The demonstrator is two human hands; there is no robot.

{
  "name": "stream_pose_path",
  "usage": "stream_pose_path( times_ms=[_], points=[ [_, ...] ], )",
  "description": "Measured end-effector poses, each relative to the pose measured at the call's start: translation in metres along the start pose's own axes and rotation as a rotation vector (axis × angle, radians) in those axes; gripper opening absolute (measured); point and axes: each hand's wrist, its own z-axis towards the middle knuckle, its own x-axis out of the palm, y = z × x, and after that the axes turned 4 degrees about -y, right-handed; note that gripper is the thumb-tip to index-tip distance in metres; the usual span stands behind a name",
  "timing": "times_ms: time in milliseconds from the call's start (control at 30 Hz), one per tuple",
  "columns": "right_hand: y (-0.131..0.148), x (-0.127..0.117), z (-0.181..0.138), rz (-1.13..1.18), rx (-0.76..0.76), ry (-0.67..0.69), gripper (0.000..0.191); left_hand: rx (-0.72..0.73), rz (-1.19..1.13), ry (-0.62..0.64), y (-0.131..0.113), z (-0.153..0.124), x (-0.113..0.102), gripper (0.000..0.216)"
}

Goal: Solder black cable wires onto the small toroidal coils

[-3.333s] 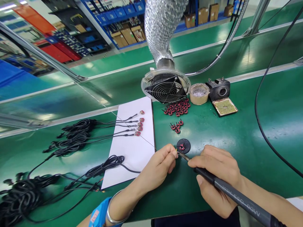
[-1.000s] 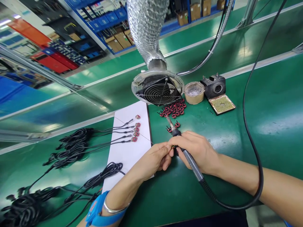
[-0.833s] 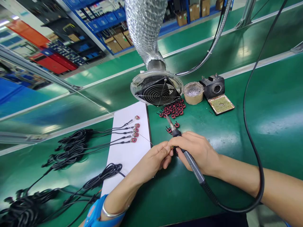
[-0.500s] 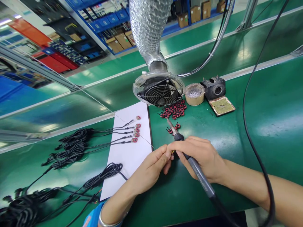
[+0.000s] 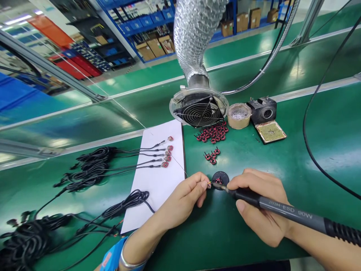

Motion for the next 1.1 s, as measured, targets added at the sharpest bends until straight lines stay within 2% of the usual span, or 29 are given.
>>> stream_pose_path(
  times_ms=[300, 433, 533, 800, 1100],
  points=[
    [-0.001, 0.0, 0.0, 0.001, -0.017, 0.004, 0.02, -0.004, 0.01, -0.004, 0.001, 0.0, -0.001, 0.029],
    [-0.004, 0.0, -0.001, -0.031, -0.034, -0.081, 0.025, -0.018, -0.018, 0.01, 0.004, 0.001, -0.001, 0.028],
    [-0.008, 0.009, 0.003, -0.13, -0.028, -0.126, 0.035, -0.02, -0.039, 0.004, 0.006, 0.002, -0.001, 0.028],
    [-0.027, 0.042, 0.016, -0.257, -0.184, 0.009, 0.029, 0.016, -0.024, -0.014, 0.002, 0.004, -0.001, 0.033],
    [-0.03, 0.04, 0.018, -0.523, -0.35, 0.101, 0.037, 0.05, -0.067, 0.018, 0.005, 0.004, 0.0, 0.026]
  ],
)
